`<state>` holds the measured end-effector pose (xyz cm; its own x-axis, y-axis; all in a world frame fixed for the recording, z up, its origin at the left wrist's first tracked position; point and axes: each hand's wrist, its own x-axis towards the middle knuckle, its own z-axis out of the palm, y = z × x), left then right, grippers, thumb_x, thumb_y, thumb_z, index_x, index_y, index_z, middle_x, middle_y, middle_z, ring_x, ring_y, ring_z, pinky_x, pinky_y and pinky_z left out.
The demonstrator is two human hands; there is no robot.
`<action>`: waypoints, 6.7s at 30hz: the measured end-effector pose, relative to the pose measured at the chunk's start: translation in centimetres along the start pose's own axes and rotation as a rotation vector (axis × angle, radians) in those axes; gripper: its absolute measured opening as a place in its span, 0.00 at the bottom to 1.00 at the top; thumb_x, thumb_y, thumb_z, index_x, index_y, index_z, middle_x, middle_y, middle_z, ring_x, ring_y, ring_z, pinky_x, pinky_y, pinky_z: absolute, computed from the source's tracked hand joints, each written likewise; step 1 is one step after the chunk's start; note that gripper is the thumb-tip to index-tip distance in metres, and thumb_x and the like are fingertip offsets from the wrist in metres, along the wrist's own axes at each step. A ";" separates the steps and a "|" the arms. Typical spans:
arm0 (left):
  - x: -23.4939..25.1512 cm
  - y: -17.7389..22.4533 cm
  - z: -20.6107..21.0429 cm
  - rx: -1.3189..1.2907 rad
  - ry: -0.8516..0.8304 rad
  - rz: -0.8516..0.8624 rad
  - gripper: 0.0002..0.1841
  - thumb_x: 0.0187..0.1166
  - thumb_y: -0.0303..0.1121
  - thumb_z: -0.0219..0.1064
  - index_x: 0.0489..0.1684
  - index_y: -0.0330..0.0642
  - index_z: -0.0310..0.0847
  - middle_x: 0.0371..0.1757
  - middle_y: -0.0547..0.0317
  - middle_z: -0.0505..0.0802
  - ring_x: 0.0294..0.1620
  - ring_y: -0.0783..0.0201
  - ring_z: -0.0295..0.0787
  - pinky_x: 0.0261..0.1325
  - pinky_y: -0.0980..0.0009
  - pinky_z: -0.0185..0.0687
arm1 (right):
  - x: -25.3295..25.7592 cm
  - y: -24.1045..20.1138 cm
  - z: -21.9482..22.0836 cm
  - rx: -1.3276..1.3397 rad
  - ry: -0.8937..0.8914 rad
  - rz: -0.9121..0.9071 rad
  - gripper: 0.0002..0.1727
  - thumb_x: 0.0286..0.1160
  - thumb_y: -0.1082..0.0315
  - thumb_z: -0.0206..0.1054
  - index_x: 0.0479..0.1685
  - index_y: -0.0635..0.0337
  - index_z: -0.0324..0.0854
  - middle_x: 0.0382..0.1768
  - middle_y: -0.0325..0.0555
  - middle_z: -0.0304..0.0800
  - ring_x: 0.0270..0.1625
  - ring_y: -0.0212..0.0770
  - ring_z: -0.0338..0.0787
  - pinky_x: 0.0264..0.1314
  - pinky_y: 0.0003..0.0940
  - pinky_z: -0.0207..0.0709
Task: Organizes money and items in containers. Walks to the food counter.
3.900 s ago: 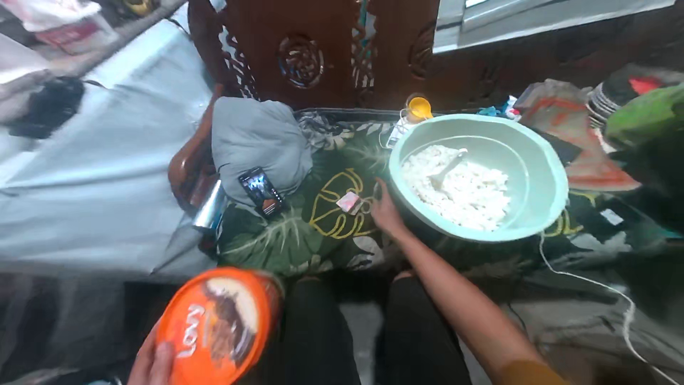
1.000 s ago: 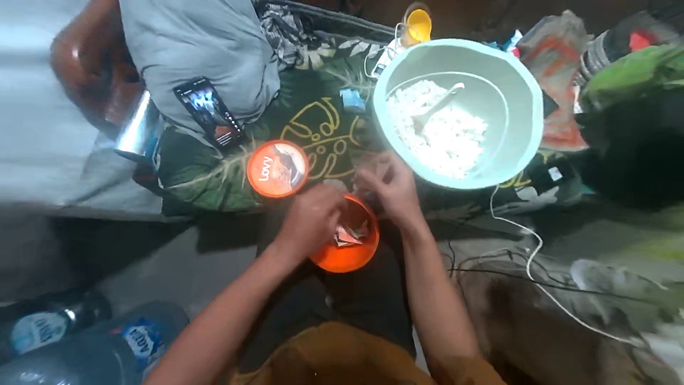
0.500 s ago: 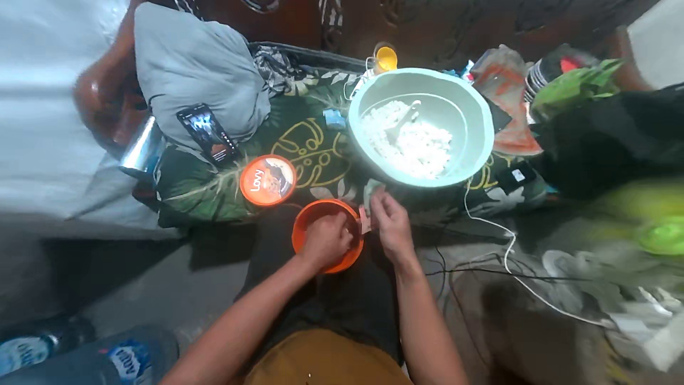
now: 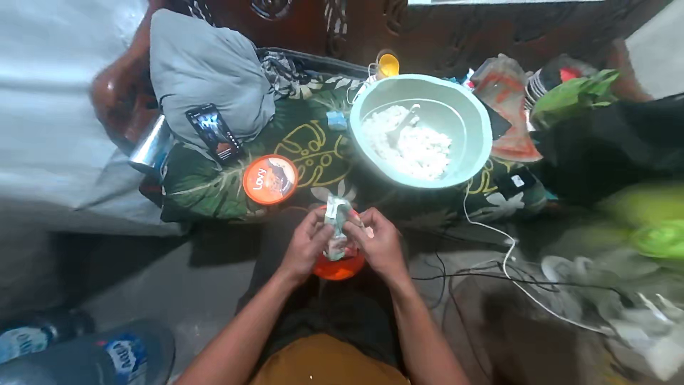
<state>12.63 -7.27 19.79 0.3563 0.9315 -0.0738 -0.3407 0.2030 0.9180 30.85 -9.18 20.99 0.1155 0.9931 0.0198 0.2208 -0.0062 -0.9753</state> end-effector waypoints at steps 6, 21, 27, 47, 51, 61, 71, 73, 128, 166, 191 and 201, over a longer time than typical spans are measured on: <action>0.1 1.6 1.4 0.202 0.189 -0.026 0.11 0.78 0.31 0.74 0.50 0.33 0.88 0.42 0.52 0.96 0.41 0.61 0.95 0.50 0.63 0.94 | -0.6 -1.1 0.0 -0.009 -0.018 -0.075 0.15 0.62 0.68 0.83 0.36 0.60 0.79 0.39 0.43 0.91 0.43 0.33 0.90 0.47 0.30 0.87; -1.9 4.3 -3.0 0.661 0.318 0.177 0.15 0.79 0.28 0.71 0.62 0.45 0.83 0.41 0.61 0.95 0.30 0.68 0.92 0.35 0.68 0.92 | 3.5 -3.6 1.5 -0.348 -0.167 -0.319 0.19 0.70 0.65 0.80 0.62 0.52 0.90 0.40 0.38 0.93 0.36 0.31 0.89 0.42 0.31 0.87; -1.6 4.9 -4.4 0.646 0.173 0.084 0.12 0.73 0.37 0.79 0.50 0.48 0.89 0.47 0.64 0.95 0.43 0.69 0.93 0.47 0.66 0.93 | 4.9 -5.0 2.5 -0.584 -0.329 -0.407 0.07 0.64 0.72 0.78 0.38 0.58 0.87 0.40 0.44 0.86 0.33 0.42 0.85 0.35 0.47 0.85; -4.4 1.6 -10.5 0.032 0.410 -0.249 0.22 0.76 0.24 0.62 0.71 0.37 0.71 0.48 0.49 0.93 0.44 0.58 0.93 0.48 0.61 0.92 | 0.6 -1.6 5.2 -0.954 -0.665 -0.019 0.24 0.75 0.60 0.75 0.70 0.55 0.84 0.82 0.58 0.73 0.83 0.60 0.74 0.80 0.55 0.75; -5.3 1.3 -10.4 -0.005 0.404 -0.247 0.22 0.73 0.25 0.76 0.65 0.31 0.77 0.50 0.45 0.95 0.46 0.56 0.96 0.45 0.63 0.95 | 1.7 -0.7 7.0 -1.053 -0.589 -0.206 0.14 0.83 0.71 0.60 0.60 0.59 0.87 0.69 0.50 0.88 0.77 0.53 0.83 0.78 0.51 0.78; -6.2 0.9 -8.4 0.160 0.172 0.016 0.17 0.79 0.21 0.51 0.65 0.37 0.60 0.51 0.50 0.93 0.51 0.54 0.95 0.55 0.58 0.94 | 1.7 -1.0 10.0 -1.305 -0.886 0.395 0.24 0.89 0.68 0.51 0.79 0.72 0.71 0.73 0.71 0.79 0.76 0.70 0.78 0.76 0.68 0.69; -3.4 -1.1 -2.4 1.250 -0.426 -0.108 0.31 0.79 0.20 0.59 0.87 0.38 0.67 0.86 0.47 0.75 0.90 0.49 0.64 0.93 0.48 0.52 | -2.5 -4.1 3.9 -1.037 -1.014 0.108 0.23 0.82 0.71 0.56 0.74 0.60 0.81 0.77 0.50 0.83 0.89 0.49 0.70 0.97 0.57 0.41; -2.6 -1.8 -1.7 1.367 -0.576 -0.251 0.26 0.87 0.26 0.53 0.86 0.39 0.67 0.87 0.42 0.73 0.90 0.42 0.64 0.91 0.38 0.48 | -0.7 -7.1 1.8 -0.978 -1.044 0.180 0.24 0.78 0.78 0.55 0.72 0.56 0.84 0.74 0.47 0.86 0.83 0.46 0.78 0.92 0.50 0.61; -10.5 0.8 -5.1 -0.125 0.176 -0.211 0.18 0.91 0.41 0.57 0.59 0.37 0.87 0.47 0.48 0.97 0.46 0.56 0.96 0.54 0.59 0.95 | -7.3 -1.6 6.2 -0.447 0.026 -0.321 0.23 0.71 0.50 0.78 0.57 0.52 0.79 0.54 0.42 0.86 0.60 0.39 0.86 0.64 0.37 0.82; -8.8 -2.1 -6.1 1.092 -0.166 0.274 0.22 0.67 0.18 0.68 0.60 0.45 0.88 0.71 0.48 0.84 0.74 0.53 0.80 0.73 0.64 0.82 | 8.0 0.9 8.8 -1.080 -0.633 0.594 0.19 0.86 0.58 0.62 0.56 0.66 0.86 0.58 0.64 0.90 0.65 0.64 0.89 0.65 0.67 0.79; -8.9 -2.7 -6.0 1.076 -0.154 0.276 0.22 0.68 0.19 0.65 0.61 0.47 0.89 0.73 0.50 0.84 0.74 0.56 0.81 0.75 0.66 0.82 | 5.9 1.9 7.0 -1.368 -1.180 0.238 0.18 0.88 0.73 0.55 0.68 0.59 0.84 0.65 0.64 0.86 0.70 0.67 0.85 0.66 0.66 0.79; -9.1 -2.2 -6.1 0.882 -0.059 0.272 0.18 0.77 0.22 0.61 0.61 0.45 0.90 0.73 0.49 0.84 0.70 0.62 0.85 0.72 0.68 0.86 | 5.7 3.2 9.3 -1.322 -0.966 0.456 0.21 0.93 0.64 0.48 0.67 0.68 0.81 0.67 0.69 0.84 0.70 0.70 0.85 0.65 0.72 0.77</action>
<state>4.82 -14.30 16.08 0.4134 0.8916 0.1851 0.3584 -0.3462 0.8670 23.24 -2.45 15.92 -0.0849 0.5837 -0.8075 0.9927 0.1193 -0.0181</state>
